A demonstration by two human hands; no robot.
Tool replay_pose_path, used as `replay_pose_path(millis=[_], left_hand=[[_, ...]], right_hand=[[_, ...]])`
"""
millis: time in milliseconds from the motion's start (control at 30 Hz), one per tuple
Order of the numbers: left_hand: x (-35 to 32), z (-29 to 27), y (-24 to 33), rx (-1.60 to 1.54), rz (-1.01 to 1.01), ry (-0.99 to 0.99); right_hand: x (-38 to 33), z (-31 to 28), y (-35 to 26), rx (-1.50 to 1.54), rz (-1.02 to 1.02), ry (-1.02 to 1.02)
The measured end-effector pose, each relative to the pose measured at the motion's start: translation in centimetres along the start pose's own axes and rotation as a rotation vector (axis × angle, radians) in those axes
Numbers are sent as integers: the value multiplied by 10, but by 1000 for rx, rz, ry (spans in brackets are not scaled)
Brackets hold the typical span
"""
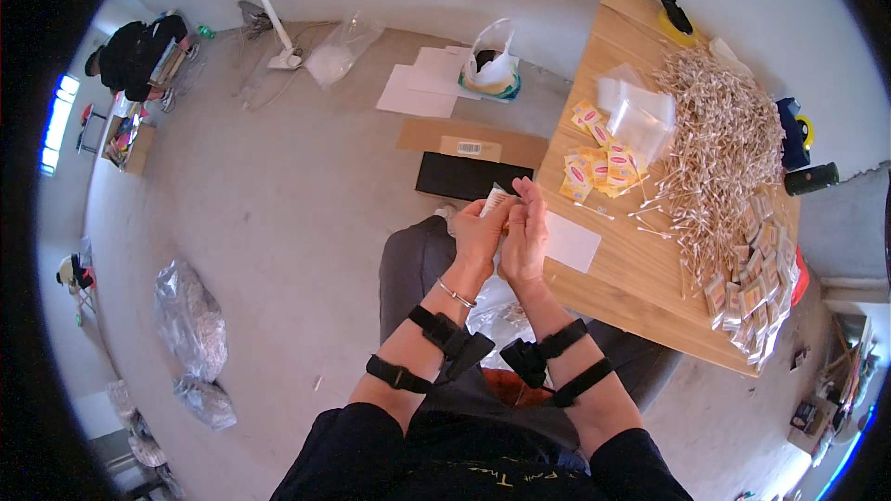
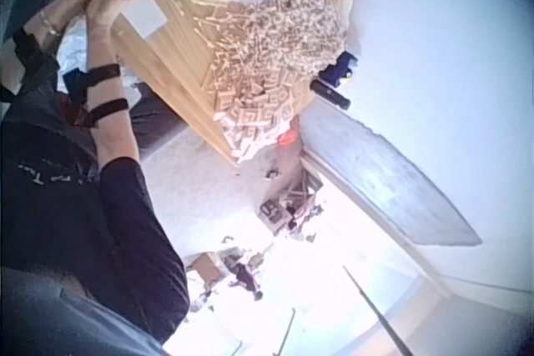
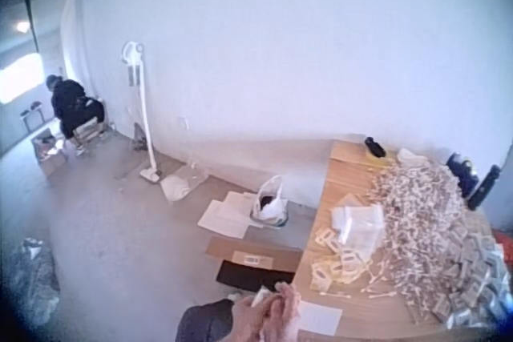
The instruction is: Packaging cotton swabs into plastic bags.
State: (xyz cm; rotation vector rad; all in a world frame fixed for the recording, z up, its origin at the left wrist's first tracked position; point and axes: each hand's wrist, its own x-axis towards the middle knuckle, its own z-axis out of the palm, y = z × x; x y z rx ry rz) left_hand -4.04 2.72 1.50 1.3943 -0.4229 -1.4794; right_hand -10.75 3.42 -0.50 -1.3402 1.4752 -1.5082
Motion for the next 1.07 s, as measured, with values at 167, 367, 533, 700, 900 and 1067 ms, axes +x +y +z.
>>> replay_pose_path(millis=[167, 367, 533, 700, 900, 1067], left_hand=[[3, -6, -6, -15, 8, -16], [-6, -18, -3, 90, 3, -59], [-6, -45, -20, -73, -62, -37], [-15, -28, -22, -130, -17, -39], [-11, -26, -5, 175, 3, -118], [19, -23, 6, 128, 114, -105]], right_hand=[[1, -2, -3, -37, -10, -85], [1, -2, -7, -61, 94, -37], [0, -3, -5, -111, 42, -38], [0, 1, -8, -78, 45, -30], [0, 0, 1, -112, 59, -7], [0, -1, -4, -146, 35, -42]])
